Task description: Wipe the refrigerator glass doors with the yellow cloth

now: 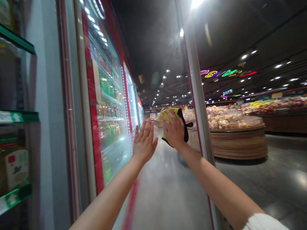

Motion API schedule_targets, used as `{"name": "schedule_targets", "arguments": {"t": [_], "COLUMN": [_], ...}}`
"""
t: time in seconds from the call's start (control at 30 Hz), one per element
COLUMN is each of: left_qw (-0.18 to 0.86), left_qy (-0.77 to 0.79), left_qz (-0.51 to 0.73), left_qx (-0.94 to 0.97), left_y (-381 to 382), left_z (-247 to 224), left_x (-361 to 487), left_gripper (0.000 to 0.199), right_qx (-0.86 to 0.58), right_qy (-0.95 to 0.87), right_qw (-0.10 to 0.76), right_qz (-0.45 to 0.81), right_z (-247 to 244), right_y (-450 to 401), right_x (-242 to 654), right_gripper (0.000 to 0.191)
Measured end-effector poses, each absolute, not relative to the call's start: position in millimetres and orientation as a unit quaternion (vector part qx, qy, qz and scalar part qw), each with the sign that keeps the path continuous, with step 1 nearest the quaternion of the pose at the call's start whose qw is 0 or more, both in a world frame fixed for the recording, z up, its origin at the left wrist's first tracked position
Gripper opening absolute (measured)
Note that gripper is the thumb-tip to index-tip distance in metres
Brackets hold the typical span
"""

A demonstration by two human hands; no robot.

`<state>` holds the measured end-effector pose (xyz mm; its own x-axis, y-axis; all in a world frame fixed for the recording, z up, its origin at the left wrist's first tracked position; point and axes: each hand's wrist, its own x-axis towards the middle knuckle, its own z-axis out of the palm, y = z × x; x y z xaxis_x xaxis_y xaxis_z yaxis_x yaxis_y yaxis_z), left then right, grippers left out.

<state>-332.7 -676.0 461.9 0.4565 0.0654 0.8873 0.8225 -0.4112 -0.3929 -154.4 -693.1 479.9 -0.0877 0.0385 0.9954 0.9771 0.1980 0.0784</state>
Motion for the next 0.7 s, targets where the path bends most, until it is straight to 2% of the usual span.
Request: {"name": "schedule_targets", "arguments": {"t": [0.1,0.17,0.33,0.43,0.53,0.7], "left_qw": [0.460,0.462,0.445,0.434,0.432,0.441], "left_qy": [-0.304,-0.304,-0.319,-0.330,-0.339,-0.344], "left_qz": [-0.410,-0.404,-0.407,-0.407,-0.404,-0.394], "left_qx": [-0.726,-0.728,-0.731,-0.732,-0.732,-0.730], "left_y": [-678,-679,-679,-681,-683,-684], "left_z": [457,456,459,459,456,449], "left_x": [-342,-349,-366,-372,-374,-381], "left_gripper": [0.074,0.075,0.079,0.080,0.077,0.073], "right_qx": [-0.370,-0.367,-0.422,-0.435,-0.425,-0.350], "right_qy": [-0.642,-0.640,-0.538,-0.519,-0.562,-0.665], "right_qw": [0.466,0.470,0.575,0.598,0.563,0.454], "right_qz": [-0.484,-0.485,-0.449,-0.429,-0.432,-0.478], "right_z": [449,442,486,515,511,462], "right_y": [-699,-701,-689,-681,-683,-699], "right_x": [-142,-125,-119,-151,-180,-162], "right_gripper": [0.045,0.044,0.043,0.043,0.044,0.042]}}
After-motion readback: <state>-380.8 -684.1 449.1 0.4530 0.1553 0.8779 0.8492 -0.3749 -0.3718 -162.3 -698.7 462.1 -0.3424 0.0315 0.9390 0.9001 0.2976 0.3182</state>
